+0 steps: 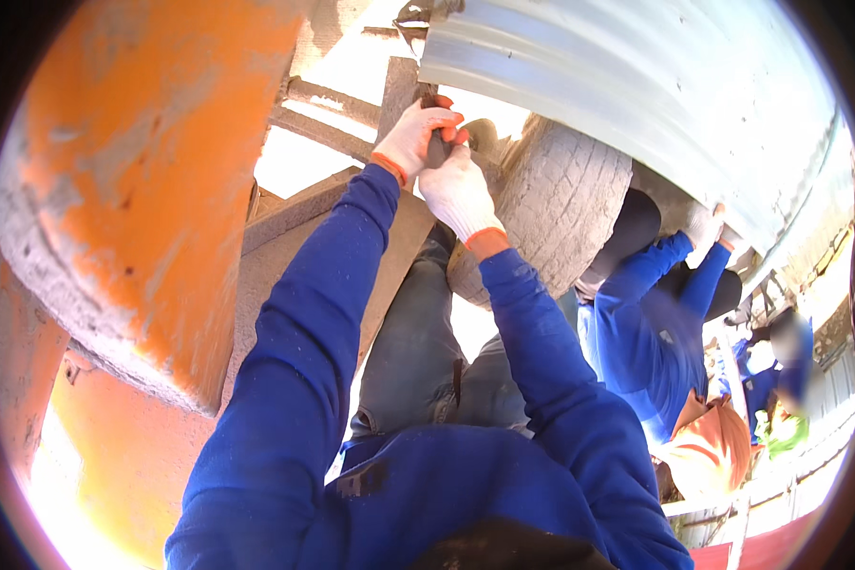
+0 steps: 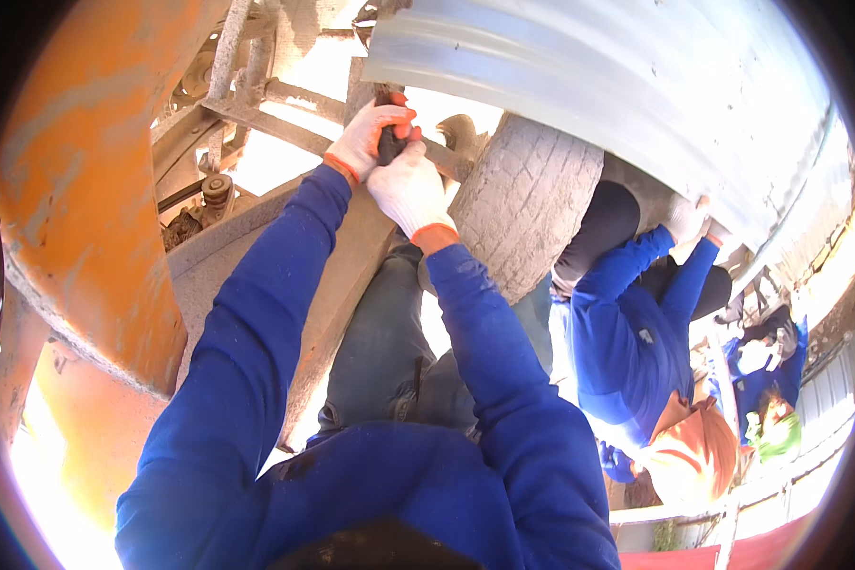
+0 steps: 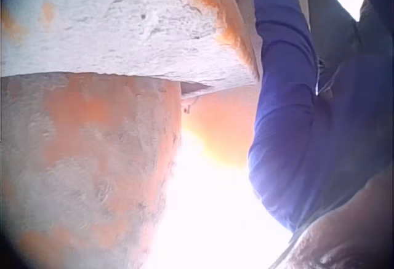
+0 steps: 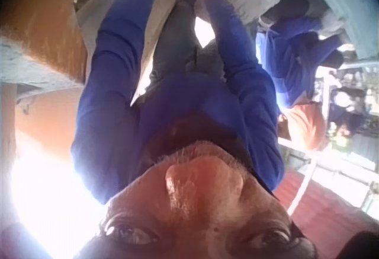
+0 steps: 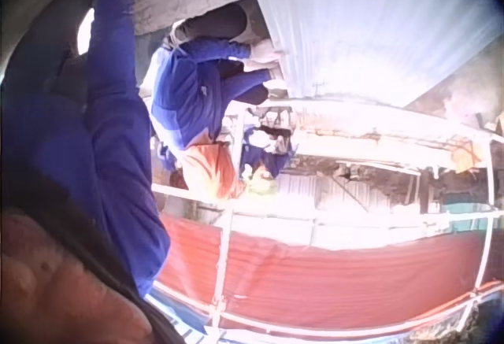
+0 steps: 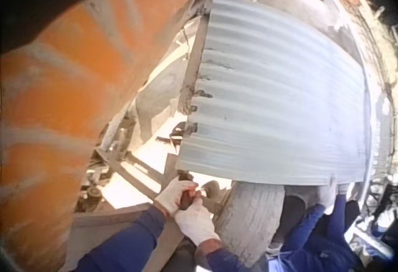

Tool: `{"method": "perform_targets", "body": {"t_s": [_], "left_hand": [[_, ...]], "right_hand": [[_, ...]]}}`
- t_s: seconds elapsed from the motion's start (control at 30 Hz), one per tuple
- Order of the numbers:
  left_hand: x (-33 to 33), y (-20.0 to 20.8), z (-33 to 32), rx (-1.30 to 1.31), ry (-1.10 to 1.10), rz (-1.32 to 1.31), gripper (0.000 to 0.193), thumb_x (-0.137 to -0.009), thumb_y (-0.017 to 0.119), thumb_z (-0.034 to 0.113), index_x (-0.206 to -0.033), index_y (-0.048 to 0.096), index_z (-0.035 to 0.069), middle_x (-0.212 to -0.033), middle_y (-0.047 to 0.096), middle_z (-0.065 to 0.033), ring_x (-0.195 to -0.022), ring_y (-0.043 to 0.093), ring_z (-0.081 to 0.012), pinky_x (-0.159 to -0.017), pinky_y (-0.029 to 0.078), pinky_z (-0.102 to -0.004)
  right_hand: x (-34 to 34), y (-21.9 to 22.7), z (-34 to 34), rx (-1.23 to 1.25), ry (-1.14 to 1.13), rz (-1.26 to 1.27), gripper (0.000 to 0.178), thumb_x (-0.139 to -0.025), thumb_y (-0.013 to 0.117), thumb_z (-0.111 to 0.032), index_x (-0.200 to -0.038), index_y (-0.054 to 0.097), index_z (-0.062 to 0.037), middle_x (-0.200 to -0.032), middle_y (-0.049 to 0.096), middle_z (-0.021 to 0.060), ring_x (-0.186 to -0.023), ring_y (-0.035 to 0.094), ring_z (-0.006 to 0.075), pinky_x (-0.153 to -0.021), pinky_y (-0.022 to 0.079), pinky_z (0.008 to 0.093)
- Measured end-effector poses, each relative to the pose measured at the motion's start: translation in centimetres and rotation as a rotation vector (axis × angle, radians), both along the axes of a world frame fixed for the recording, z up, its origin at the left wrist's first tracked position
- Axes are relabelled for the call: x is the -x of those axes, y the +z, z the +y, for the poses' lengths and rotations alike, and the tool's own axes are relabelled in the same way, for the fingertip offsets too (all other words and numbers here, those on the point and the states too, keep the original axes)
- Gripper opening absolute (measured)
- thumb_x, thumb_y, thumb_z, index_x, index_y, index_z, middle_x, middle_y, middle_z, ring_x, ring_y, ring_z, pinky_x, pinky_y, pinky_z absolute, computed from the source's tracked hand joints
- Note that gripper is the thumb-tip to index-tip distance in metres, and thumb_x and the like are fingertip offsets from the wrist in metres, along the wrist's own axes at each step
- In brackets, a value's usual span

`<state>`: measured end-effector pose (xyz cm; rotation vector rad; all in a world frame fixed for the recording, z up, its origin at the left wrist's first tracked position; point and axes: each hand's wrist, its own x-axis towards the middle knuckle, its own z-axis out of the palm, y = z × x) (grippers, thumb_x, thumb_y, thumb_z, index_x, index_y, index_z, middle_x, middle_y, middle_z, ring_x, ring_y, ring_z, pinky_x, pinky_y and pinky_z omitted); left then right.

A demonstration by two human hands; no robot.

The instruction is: The person cuts a metal wire with pliers and then secures a corrugated metal sheet to a vehicle's frame using the wire and pliers. They work alongside another person to hold the sheet in place while fastening it.

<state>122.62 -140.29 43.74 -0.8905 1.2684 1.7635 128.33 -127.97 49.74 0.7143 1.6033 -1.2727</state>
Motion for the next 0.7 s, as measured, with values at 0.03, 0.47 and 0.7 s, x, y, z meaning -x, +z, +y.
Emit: {"method": "perform_targets", "body": {"t_s": [0.03,0.47,0.7], "left_hand": [[0.4,1.2,2.8,0.085,0.011,-0.015,0.032,-0.089,0.078,0.009,-0.115,0.063,-0.002,-0.084,0.068,-0.0103,-0.077,0.07,-0.0222,-0.079,0.059,-0.0361],[4.8,3.3,3.7,0.603,-0.382,-0.09,0.037,-0.103,0.072,0.032,-0.089,0.071,-0.002,-0.078,0.07,-0.0092,-0.063,0.067,-0.0222,-0.061,0.053,-0.0382],[6.1,2.7,2.0,0.542,-0.56,-0.102,0.034,-0.103,0.069,0.037,-0.096,0.068,0.003,-0.082,0.068,-0.0073,-0.07,0.067,-0.0199,-0.063,0.05,-0.0359]], "right_hand": [[-0.5,-1.3,1.0,-0.072,0.035,0.031,0.069,-0.092,0.06,-0.024,-0.15,0.041,0.0094,-0.128,0.068,0.0376,-0.125,0.067,0.0483,-0.108,0.052,0.0506],[-2.0,-1.5,-0.9,0.228,-0.376,0.159,0.067,-0.091,0.08,-0.036,-0.131,0.053,0.0114,-0.11,0.075,0.0283,-0.1,0.078,0.038,-0.088,0.063,0.0465],[-4.3,-5.6,-5.4,1.743,-1.416,-0.376,0.055,-0.106,0.064,-0.046,-0.129,0.063,0.0037,-0.113,0.075,0.0251,-0.1,0.077,0.0409,-0.083,0.066,0.0538]]}}
